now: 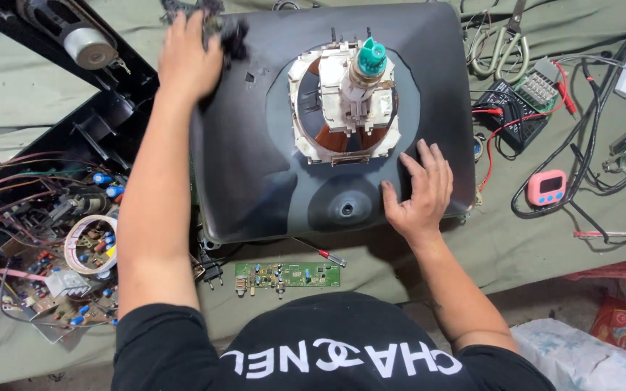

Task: The person cleans the back of a disassembled CRT television and various electronic components using a dark cloth. They wipe the plastic casing, the internal circuit board, and a small metal heatsink, removing dust and debris from the surfaces.

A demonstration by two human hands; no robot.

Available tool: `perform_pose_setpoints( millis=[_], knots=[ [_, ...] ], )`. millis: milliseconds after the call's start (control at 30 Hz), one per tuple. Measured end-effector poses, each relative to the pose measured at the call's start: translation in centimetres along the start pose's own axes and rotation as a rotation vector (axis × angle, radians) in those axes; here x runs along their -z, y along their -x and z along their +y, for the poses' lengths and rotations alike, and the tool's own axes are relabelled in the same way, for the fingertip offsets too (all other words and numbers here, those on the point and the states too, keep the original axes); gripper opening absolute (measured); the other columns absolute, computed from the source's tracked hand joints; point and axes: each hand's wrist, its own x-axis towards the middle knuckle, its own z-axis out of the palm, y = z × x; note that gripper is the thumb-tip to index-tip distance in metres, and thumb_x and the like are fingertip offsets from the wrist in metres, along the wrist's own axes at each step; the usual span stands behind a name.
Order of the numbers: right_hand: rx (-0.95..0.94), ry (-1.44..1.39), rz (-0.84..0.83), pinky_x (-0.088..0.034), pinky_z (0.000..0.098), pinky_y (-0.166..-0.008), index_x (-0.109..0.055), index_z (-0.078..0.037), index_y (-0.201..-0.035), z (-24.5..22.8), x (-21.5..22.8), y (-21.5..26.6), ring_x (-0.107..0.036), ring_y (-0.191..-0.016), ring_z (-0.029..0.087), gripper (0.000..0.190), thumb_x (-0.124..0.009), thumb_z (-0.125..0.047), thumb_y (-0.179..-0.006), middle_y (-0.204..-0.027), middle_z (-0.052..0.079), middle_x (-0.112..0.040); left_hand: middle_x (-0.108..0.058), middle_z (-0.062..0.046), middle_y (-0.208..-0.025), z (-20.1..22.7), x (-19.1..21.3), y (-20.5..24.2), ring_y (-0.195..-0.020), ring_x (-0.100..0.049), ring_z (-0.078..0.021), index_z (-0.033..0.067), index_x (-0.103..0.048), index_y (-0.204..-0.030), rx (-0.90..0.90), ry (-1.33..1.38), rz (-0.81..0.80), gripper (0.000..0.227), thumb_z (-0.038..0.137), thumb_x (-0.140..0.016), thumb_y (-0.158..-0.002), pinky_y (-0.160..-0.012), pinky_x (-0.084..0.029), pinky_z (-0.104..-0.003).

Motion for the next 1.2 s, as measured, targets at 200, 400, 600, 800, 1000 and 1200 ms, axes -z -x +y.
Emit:
perform_pose_setpoints(
  millis=[200, 400, 600, 800, 1000, 1200],
  knots=[
    [0.03, -0.07, 0.041, -0.034, 0.057, -0.112, -0.069, -0.014, -0.125, 1.8, -1.0, 0.3, -0.052, -0.137, 0.044, 0.048, -0.069, -0.05, -0.094, -0.144, 0.017, -0.06, -0.07, -0.026, -0.115, -3.9, -4.1, -11.7, -0.105, -0.063, -0.0523, 0.0106, -0.071, -0.123, -0.021, -0.044, 0.121, 0.047, 0.045, -0.056, -0.095, -0.083, -0.049, -0.059],
    [0.047, -0.035, 0.071, -0.046, 0.0528, -0.109, -0.07, -0.008, -0.122, 0.3, 0.1, -0.6, -0.059, -0.134, 0.043, 0.041, -0.067, -0.039, -0.096, -0.141, 0.018, -0.063, -0.076, -0.021, -0.105, -8.5, -7.4, -16.0, -0.097, -0.068, -0.0462, 0.0087, -0.076, -0.106, -0.126, 0.048, 0.337, 0.027, 0.025, -0.07, -0.085, -0.078, -0.051, -0.051],
    [0.046, -0.036, 0.058, -0.044, 0.0528, -0.11, -0.069, -0.007, -0.123, 0.2, 0.2, -0.7, -0.057, -0.135, 0.042, 0.042, -0.066, -0.039, -0.096, -0.142, 0.019, -0.062, -0.079, -0.016, -0.1, -8.0, -6.8, -14.0, -0.093, -0.068, -0.0453, 0.0131, -0.081, -0.108, -0.222, 0.112, 0.471, 0.025, 0.02, -0.077, -0.084, -0.075, -0.051, -0.052],
    [0.043, -0.015, 0.056, -0.045, 0.0522, -0.111, -0.07, -0.008, -0.122, 0.0, 0.5, -0.8, -0.058, -0.134, 0.042, 0.043, -0.064, -0.043, -0.098, -0.141, 0.018, -0.063, -0.08, -0.007, -0.104, -8.8, -7.3, -15.1, -0.094, -0.074, -0.0294, 0.0182, -0.08, -0.113, -0.215, 0.153, 0.338, 0.026, 0.023, -0.079, -0.088, -0.081, -0.052, -0.041],
    [0.001, 0.003, 0.037, -0.044, 0.0535, -0.111, -0.068, -0.014, -0.127, 0.3, 0.2, -0.4, -0.057, -0.137, 0.038, 0.043, -0.062, -0.046, -0.099, -0.144, 0.013, -0.061, -0.074, 0.0, -0.098, -12.4, -9.0, -17.0, -0.085, -0.064, -0.0157, 0.0096, -0.079, -0.107, -0.387, 0.234, 0.33, 0.015, 0.015, -0.083, -0.093, -0.069, -0.052, -0.037],
    [-0.011, -0.013, 0.019, -0.047, 0.0541, -0.108, -0.07, -0.012, -0.124, 0.3, 0.5, -0.6, -0.057, -0.136, 0.039, 0.041, -0.064, -0.044, -0.098, -0.143, 0.014, -0.061, -0.074, -0.011, -0.106, -12.6, -8.9, -16.5, -0.088, -0.067, -0.0211, 0.0031, -0.074, -0.122, -0.53, 0.421, 0.345, 0.027, -0.003, -0.079, -0.096, -0.074, -0.057, -0.037]
  ],
)
